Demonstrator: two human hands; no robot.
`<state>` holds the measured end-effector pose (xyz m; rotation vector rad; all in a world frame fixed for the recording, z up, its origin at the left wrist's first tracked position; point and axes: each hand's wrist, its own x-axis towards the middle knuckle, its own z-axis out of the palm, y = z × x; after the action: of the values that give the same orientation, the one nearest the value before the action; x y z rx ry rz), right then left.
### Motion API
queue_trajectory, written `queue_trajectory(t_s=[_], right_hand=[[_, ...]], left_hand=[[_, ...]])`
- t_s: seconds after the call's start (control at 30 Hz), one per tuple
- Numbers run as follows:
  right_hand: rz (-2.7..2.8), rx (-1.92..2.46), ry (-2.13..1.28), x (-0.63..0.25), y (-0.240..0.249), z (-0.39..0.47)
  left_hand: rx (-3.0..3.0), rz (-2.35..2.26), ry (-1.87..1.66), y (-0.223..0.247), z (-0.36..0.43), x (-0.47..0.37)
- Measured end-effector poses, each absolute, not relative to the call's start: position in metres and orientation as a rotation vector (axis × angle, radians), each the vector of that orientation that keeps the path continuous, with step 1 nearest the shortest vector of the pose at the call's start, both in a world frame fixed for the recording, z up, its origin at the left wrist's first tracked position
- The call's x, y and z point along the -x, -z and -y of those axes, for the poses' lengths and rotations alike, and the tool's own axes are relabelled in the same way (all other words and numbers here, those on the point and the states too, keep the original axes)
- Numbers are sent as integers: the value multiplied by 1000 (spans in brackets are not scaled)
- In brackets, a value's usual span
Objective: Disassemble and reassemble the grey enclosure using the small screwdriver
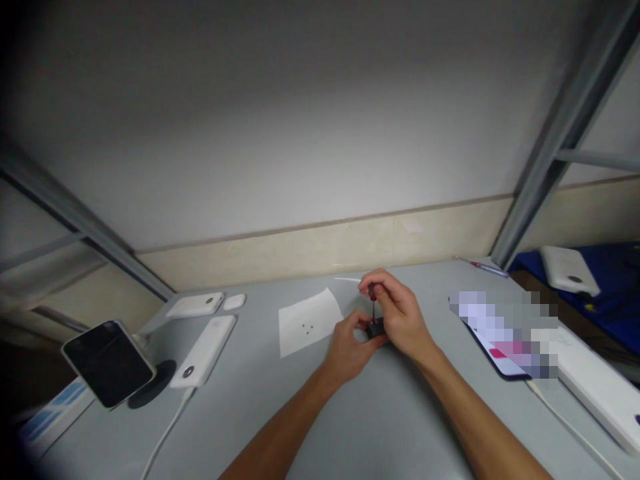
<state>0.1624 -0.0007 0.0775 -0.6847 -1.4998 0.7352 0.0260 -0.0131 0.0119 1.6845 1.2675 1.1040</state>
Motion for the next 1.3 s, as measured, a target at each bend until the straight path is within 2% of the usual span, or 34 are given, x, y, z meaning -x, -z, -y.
queue_trajectory(t_s=[0.13,0.3,0.63,0.83,1.1,1.3], right_hand=[[1497,669,-794,-159,-80,6],[1418,747,-572,-152,-84,5],[1320,722,-850,-151,-72,0],[1338,788,-668,-148,-83,-2],[1183,596,-1181,-143,-80,-13],[1150,614,-1115,-142,-76,-16]], left_hand=[[-1707,-1290,-1108,-8,14,-26],[-1740,-1264,-1113,-4,14,-25],[-1796,-1262,-1110,2,14,-23],[-1780,-1258,-1116,-2,14,-24],[-1741,-1321,-1080,-6,14,-26],[-1769,-1311,-1066,-4,14,-25]])
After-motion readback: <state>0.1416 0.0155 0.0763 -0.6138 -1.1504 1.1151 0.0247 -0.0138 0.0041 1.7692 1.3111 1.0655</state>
